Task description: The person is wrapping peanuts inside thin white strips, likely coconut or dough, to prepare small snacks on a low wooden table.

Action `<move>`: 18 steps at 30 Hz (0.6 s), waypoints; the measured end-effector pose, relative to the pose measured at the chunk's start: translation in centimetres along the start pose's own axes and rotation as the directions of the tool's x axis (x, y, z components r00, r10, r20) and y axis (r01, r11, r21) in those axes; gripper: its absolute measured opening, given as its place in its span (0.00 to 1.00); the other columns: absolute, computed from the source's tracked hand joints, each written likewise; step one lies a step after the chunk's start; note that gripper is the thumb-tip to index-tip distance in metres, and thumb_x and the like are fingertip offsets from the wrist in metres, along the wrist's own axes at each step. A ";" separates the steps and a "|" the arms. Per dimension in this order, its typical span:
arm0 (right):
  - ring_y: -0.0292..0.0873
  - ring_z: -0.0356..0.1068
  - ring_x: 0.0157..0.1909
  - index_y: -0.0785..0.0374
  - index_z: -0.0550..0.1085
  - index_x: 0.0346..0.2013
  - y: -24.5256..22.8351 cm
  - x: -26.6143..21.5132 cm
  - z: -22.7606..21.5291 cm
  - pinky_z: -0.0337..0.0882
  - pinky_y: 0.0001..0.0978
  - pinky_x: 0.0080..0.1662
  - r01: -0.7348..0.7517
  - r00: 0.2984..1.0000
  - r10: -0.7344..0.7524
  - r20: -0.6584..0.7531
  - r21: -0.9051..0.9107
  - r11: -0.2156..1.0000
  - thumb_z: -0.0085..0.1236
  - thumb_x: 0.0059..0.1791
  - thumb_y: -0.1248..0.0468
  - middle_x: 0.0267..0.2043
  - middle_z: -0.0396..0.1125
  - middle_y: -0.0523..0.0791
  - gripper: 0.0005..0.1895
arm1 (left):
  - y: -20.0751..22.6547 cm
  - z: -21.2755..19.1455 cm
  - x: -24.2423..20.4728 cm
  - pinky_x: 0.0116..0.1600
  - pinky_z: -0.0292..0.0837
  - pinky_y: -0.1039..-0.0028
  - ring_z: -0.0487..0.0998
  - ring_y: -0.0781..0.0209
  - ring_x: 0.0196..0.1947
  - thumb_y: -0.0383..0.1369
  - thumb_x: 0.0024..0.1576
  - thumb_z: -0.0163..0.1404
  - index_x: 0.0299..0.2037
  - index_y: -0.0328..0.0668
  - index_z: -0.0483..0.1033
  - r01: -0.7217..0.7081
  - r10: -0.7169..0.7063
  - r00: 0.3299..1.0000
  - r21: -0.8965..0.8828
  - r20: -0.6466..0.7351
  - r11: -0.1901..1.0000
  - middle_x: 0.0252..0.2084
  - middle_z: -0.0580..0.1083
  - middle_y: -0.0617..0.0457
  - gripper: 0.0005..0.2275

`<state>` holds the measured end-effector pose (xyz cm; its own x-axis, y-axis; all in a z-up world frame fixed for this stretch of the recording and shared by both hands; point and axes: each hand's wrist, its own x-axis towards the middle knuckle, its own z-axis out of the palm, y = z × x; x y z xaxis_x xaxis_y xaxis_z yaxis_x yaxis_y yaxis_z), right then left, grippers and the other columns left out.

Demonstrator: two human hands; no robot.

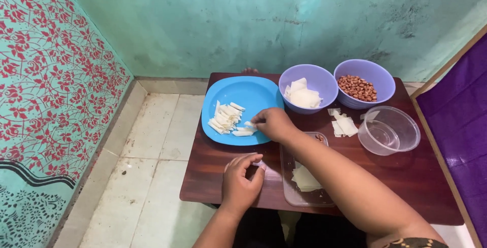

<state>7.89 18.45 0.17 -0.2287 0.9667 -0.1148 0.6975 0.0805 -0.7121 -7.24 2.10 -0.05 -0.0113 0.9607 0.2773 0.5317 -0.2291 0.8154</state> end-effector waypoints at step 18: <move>0.40 0.74 0.43 0.53 0.85 0.35 -0.1 3.4 1.6 0.72 0.32 0.45 0.061 0.988 -0.037 0.151 -0.152 0.986 0.59 0.46 0.65 0.43 0.78 0.38 0.09 | 0.1 -0.4 0.2 0.57 0.69 0.63 0.82 0.62 0.47 0.39 0.51 0.56 0.42 0.54 0.84 0.022 -0.022 1.000 -0.020 0.015 1.000 0.42 0.83 0.64 0.11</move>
<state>6.01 21.37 -1.26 -0.3546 0.9151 -0.1917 0.7777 0.1749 -0.6038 -7.55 2.17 0.29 -0.0102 0.9678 0.2516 0.5146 -0.2107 0.8311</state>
